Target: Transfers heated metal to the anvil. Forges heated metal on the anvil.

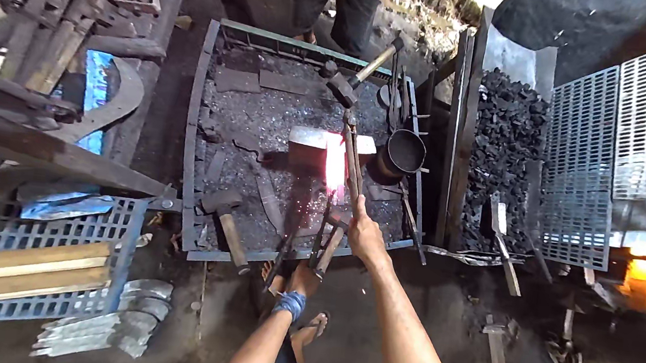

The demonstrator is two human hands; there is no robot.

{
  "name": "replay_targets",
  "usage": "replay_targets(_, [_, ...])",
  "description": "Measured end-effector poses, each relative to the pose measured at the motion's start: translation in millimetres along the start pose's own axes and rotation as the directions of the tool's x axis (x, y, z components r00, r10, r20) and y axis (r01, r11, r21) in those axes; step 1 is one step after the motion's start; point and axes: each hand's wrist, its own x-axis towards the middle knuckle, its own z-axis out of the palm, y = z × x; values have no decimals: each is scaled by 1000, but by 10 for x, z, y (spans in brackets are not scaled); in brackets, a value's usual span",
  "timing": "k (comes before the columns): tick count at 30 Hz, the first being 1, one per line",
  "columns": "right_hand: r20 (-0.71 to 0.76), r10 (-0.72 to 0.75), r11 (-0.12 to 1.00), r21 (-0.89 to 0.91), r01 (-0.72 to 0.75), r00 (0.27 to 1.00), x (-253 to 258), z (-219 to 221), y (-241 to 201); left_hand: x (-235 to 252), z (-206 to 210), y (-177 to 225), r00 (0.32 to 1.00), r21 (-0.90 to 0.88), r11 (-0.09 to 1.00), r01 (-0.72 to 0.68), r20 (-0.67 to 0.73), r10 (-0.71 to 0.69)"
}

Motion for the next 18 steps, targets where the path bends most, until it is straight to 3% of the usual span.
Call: replay_targets(18, [5, 17, 1000, -14, -17, 1000, 3, 86, 29, 14, 15, 1, 1000, 24, 999, 24, -11, -24])
